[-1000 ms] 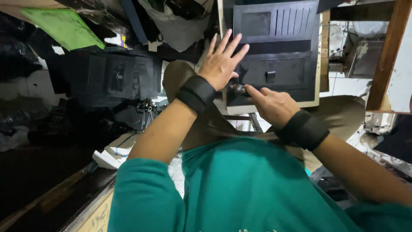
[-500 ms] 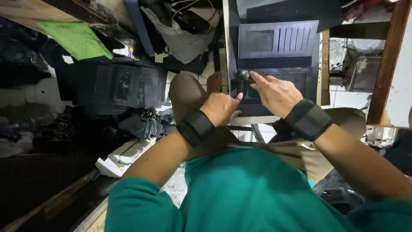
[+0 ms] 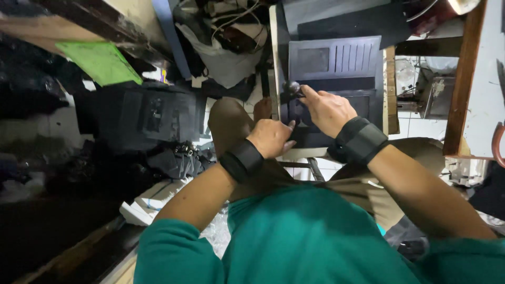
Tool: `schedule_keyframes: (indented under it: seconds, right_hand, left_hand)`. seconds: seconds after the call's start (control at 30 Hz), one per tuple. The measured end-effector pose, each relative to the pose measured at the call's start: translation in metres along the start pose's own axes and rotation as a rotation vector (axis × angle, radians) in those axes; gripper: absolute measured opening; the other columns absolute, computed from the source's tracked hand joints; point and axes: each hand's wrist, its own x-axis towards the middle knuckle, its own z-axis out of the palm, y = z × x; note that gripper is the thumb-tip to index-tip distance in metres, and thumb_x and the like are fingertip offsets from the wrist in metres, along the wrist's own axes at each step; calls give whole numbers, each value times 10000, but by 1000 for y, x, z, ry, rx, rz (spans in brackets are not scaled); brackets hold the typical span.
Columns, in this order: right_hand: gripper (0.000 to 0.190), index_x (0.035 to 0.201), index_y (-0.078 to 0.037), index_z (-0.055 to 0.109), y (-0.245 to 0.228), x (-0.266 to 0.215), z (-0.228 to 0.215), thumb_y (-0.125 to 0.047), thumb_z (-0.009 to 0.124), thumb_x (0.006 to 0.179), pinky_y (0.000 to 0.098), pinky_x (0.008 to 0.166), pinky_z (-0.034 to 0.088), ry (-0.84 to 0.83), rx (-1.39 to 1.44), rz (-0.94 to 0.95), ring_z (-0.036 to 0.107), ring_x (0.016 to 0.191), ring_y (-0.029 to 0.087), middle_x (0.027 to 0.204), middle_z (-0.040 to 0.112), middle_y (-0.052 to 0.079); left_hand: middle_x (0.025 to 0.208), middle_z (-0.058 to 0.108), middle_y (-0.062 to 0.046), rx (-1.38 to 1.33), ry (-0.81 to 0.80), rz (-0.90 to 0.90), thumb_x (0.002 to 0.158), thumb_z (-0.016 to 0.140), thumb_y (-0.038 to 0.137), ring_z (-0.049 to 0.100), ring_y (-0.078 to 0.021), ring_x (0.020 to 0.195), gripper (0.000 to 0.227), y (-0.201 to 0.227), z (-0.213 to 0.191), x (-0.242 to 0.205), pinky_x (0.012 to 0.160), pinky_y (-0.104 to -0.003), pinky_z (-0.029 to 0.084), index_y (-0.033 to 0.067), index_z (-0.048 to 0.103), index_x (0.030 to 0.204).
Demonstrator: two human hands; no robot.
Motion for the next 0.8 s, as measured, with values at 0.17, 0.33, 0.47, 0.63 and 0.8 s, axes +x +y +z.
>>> schedule_keyframes:
  seconds: [0.17,0.33,0.47,0.63,0.8]
  right_hand:
    - [405,1438,-153,591,-12,-22,-13,-314,525,1072,486,576,592,46,-51,-39,741,739,381,782,685,94]
    - [366,1354,-136,628,-15,-44,-6,-296,543,1036,442,556,594,107,-97,-111,749,708,337,758,701,77]
    - [400,1403,-171,583,-18,-67,1,-322,497,1044,391,539,590,55,-60,-188,729,694,249,729,652,12]
    - [455,1469,-183,523,-11,-86,13,-372,451,1061,433,519,590,56,-84,-133,723,630,281,722,650,28]
    - [393,1384,-209,614,5,-121,-45,-383,484,1057,377,530,591,199,60,-63,730,622,297,706,661,38]
  left_hand:
    - [657,711,-157,31,60,-2,842,667,340,733,-397,691,255,-15,36,-4,566,-510,565,103,762,835]
    - [576,650,-112,48,170,-47,903,578,306,713,-364,617,233,-21,28,-9,557,-477,553,132,626,756]
    - [683,691,-159,-71,67,-216,907,568,269,729,-416,728,211,-25,16,-12,633,-532,576,74,622,848]
    - [673,684,-146,33,60,-157,965,534,321,741,-374,710,244,-22,-5,2,625,-505,573,117,585,842]
    - [671,664,-138,103,198,-116,1019,552,312,735,-332,695,252,-19,-6,18,604,-440,573,136,592,842]
